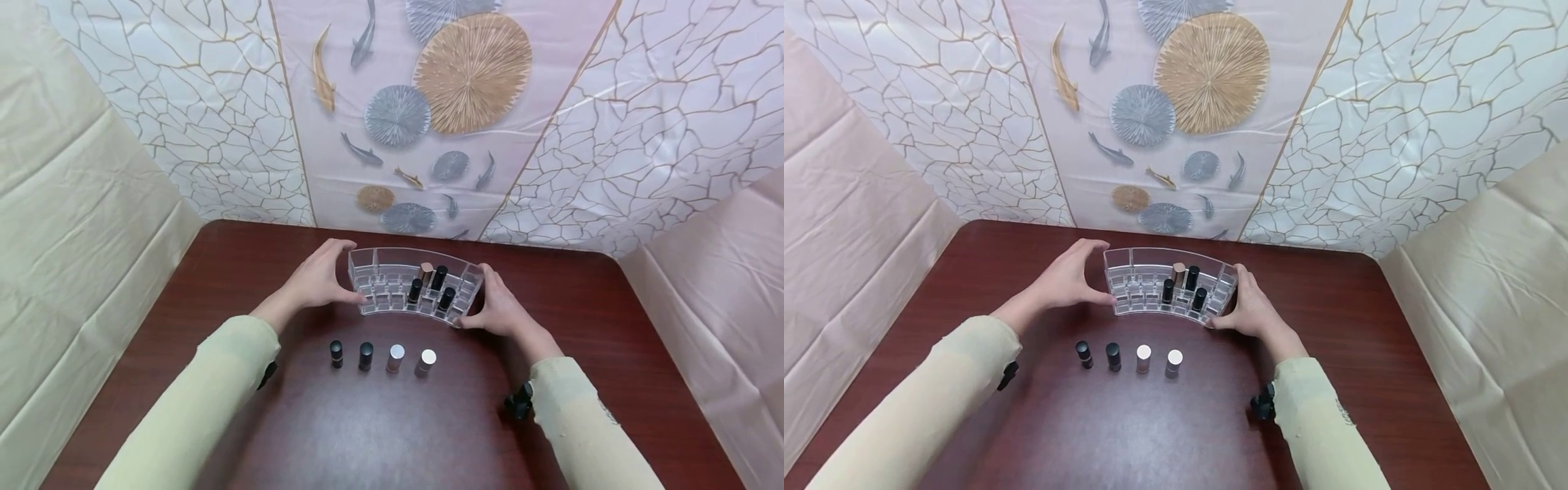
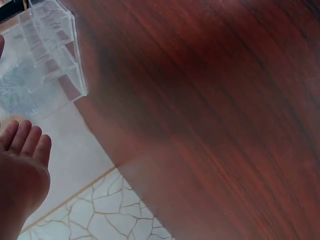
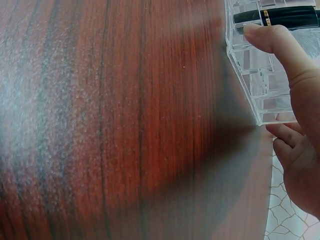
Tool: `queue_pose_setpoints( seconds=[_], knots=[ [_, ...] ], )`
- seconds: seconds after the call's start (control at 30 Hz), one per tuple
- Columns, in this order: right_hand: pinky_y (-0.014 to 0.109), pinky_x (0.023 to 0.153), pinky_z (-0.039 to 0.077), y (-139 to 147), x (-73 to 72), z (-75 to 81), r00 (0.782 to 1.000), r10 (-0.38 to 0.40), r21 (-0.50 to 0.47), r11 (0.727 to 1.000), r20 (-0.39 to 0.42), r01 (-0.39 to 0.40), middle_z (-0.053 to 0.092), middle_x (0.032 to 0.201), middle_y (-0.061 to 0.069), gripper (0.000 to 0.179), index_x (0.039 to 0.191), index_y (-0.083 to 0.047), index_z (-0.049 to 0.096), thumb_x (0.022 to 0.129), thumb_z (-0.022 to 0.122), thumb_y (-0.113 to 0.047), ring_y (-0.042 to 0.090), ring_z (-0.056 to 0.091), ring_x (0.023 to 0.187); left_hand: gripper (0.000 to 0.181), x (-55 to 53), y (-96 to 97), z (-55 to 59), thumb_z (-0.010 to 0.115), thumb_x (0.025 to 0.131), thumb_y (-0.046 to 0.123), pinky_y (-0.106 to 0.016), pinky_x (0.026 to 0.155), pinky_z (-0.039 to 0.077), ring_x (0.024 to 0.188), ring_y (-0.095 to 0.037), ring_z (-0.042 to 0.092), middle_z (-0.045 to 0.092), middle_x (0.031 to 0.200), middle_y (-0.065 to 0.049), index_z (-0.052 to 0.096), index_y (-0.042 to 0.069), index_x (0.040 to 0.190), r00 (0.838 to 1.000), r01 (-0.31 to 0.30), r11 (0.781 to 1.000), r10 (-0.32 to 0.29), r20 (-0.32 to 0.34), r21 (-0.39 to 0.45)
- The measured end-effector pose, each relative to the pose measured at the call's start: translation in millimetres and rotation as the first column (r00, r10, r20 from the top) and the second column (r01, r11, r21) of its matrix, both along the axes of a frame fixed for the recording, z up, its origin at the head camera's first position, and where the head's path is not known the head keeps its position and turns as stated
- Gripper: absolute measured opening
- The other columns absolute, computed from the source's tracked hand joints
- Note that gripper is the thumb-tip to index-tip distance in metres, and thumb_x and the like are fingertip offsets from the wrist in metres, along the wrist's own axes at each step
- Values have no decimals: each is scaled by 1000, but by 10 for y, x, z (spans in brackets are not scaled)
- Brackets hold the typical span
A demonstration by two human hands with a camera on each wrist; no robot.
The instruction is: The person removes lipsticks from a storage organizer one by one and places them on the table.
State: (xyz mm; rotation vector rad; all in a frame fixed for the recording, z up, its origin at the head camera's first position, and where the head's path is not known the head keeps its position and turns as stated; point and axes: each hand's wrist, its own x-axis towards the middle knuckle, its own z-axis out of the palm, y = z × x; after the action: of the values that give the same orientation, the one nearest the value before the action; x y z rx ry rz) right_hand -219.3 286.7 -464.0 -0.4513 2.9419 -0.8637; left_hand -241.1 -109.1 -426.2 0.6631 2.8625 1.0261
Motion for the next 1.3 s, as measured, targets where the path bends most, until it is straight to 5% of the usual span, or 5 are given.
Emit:
queue_pose_setpoints(
  seconds=[0.5, 0.87, 1.3],
  knots=[
    [61, 112, 42, -29, -9, -14, 1000, -7, -1, 1000, 27, 7, 43, 144, 32, 121, 155, 3, 22, 70, 99, -35, 45, 50, 131, 130, -53, -62, -258, 104, 64, 41, -54, 120, 39, 149, -36, 41, 39, 160, -20, 28, 4, 164, 997, -13, 1000, 13, 75, 0],
    [60, 112, 43, -21, 0, -16, 1000, -2, -7, 1000, 16, 2, 44, 141, 32, 117, 154, 4, 24, 71, 98, -32, 45, 51, 128, 141, -109, 5, -344, 105, 61, 43, -55, 117, 43, 149, -36, 41, 33, 164, -18, 19, 9, 168, 997, -7, 999, 10, 78, -37],
    [60, 111, 43, -4, -20, -11, 1000, -8, 0, 1000, 12, 8, 44, 141, 31, 118, 154, 3, 24, 70, 99, -34, 45, 51, 127, 133, -144, 111, -355, 103, 63, 37, -51, 112, 48, 136, -34, 51, 37, 156, -18, 24, 4, 165, 998, 5, 998, -1, 61, -63]
  ],
)
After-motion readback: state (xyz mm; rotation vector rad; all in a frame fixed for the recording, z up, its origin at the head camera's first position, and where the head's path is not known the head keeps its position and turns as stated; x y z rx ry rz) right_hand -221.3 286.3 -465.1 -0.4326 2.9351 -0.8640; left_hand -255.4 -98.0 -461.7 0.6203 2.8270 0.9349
